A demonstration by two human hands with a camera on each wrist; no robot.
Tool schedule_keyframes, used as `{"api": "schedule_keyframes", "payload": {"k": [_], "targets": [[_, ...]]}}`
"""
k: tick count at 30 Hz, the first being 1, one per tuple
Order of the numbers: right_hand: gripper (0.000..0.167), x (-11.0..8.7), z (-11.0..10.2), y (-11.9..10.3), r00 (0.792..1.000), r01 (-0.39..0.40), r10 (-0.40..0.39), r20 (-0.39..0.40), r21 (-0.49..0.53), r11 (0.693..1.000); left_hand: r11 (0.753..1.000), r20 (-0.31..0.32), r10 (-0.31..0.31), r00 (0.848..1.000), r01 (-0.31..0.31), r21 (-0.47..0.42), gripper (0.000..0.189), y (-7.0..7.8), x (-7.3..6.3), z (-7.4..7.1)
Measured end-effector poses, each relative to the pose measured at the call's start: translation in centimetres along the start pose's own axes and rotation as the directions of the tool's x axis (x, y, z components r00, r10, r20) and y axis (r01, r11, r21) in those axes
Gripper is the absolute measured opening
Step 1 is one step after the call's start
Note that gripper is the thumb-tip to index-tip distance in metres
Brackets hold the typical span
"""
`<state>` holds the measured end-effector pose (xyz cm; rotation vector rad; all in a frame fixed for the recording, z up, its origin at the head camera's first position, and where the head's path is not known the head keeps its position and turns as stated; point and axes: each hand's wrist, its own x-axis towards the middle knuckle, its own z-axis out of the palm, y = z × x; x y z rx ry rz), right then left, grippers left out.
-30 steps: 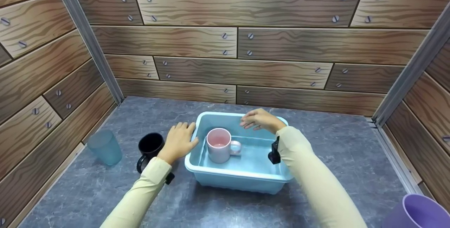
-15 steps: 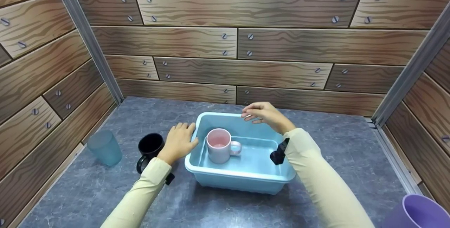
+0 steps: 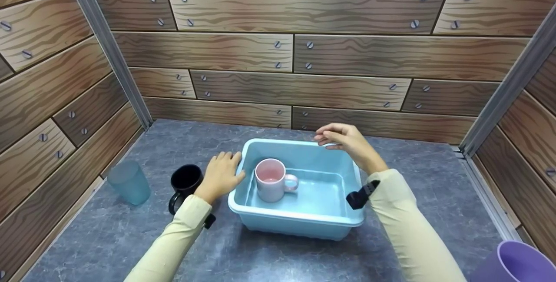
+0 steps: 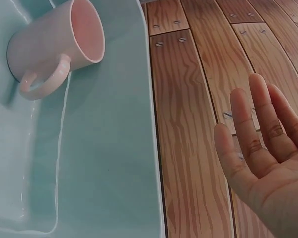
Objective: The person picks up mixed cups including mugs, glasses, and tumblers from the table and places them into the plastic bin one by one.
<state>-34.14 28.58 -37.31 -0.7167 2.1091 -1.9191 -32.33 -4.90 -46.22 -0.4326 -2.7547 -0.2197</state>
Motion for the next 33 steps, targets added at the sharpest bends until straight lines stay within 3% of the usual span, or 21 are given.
{"api": "schedule_keyframes", "payload": {"k": [10, 19, 33], "targets": [[0.033, -1.9, -1.8, 0.8, 0.981, 0.174, -0.190, 0.049, 0.225, 0.959, 1.000, -0.023, 0.001, 1.000, -0.001, 0.006, 0.036, -0.1, 0.1, 0.2], [0.029, -3.7, -2.2, 1.6, 0.981, 0.174, -0.156, -0.114, 0.165, 0.971, 1.000, -0.014, -0.003, 1.000, 0.003, -0.001, 0.036, -0.1, 0.0, 0.2], [0.025, -6.6, -3.0, 2.6, 0.942, 0.196, -0.149, -0.301, 0.132, 0.972, 1.000, -0.007, -0.003, 1.000, 0.003, 0.003, 0.037, 0.0, 0.1, 0.1]]}}
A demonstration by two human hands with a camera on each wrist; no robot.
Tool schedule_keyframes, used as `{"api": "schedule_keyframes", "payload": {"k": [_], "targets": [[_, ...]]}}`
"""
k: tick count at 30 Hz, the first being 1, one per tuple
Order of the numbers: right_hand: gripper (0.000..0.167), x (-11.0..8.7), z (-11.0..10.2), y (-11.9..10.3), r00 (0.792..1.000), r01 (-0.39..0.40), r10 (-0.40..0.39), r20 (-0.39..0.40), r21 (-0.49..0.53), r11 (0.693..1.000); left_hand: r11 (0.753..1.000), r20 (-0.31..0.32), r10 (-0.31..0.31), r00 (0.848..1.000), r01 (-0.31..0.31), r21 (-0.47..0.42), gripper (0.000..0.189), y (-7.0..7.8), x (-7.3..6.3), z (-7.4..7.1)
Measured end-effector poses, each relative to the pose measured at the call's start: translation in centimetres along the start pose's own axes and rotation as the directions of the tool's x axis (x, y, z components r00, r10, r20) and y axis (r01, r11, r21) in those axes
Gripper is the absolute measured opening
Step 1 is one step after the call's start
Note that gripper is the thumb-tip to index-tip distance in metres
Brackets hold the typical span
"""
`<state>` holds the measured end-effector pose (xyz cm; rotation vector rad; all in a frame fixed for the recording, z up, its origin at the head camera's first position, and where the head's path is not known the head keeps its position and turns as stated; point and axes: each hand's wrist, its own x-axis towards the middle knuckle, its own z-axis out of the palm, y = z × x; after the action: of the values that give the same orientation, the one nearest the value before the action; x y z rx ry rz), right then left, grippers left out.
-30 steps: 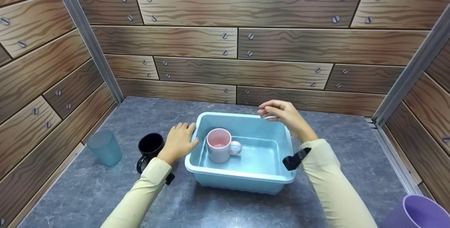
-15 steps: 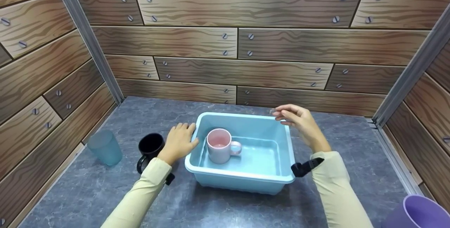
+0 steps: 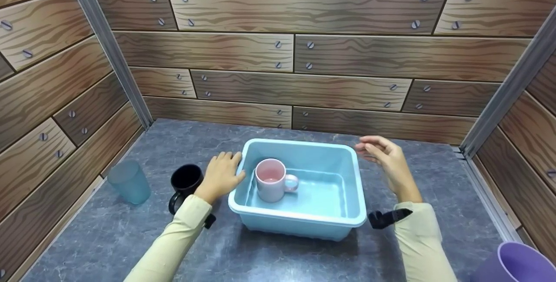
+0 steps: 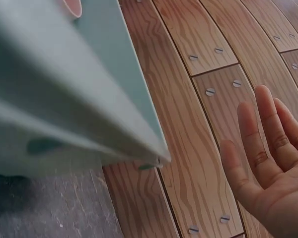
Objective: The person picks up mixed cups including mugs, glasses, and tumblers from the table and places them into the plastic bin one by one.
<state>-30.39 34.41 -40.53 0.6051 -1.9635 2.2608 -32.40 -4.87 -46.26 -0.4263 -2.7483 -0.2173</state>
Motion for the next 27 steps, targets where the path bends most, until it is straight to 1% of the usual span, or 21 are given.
{"api": "schedule_keyframes", "payload": {"k": [4, 7, 11, 18, 27], "targets": [[0.025, -1.0, -0.5, 0.3, 0.999, 0.020, -0.019, -0.027, 0.023, 1.000, 1.000, -0.009, 0.004, 1.000, -0.004, 0.006, 0.036, -0.1, 0.0, 0.0], [0.025, -1.8, -1.0, 0.4, 0.999, 0.035, -0.035, -0.037, 0.018, 0.999, 1.000, -0.006, 0.002, 1.000, -0.002, 0.007, 0.036, -0.1, 0.0, 0.1], [0.025, -2.7, -1.5, 0.3, 0.997, 0.060, -0.059, -0.053, 0.003, 0.998, 1.000, 0.000, -0.001, 1.000, 0.001, 0.010, 0.037, -0.1, 0.0, 0.1], [0.026, -4.0, -2.4, 0.0, 0.993, 0.092, -0.090, -0.078, 0.024, 0.995, 1.000, 0.013, 0.000, 1.000, 0.000, 0.005, 0.040, -0.1, 0.0, 0.1], [0.029, -5.7, -3.6, -0.5, 0.979, 0.157, -0.149, -0.136, 0.053, 0.986, 1.000, 0.002, 0.001, 1.000, -0.001, 0.008, 0.039, -0.1, -0.1, 0.1]]}}
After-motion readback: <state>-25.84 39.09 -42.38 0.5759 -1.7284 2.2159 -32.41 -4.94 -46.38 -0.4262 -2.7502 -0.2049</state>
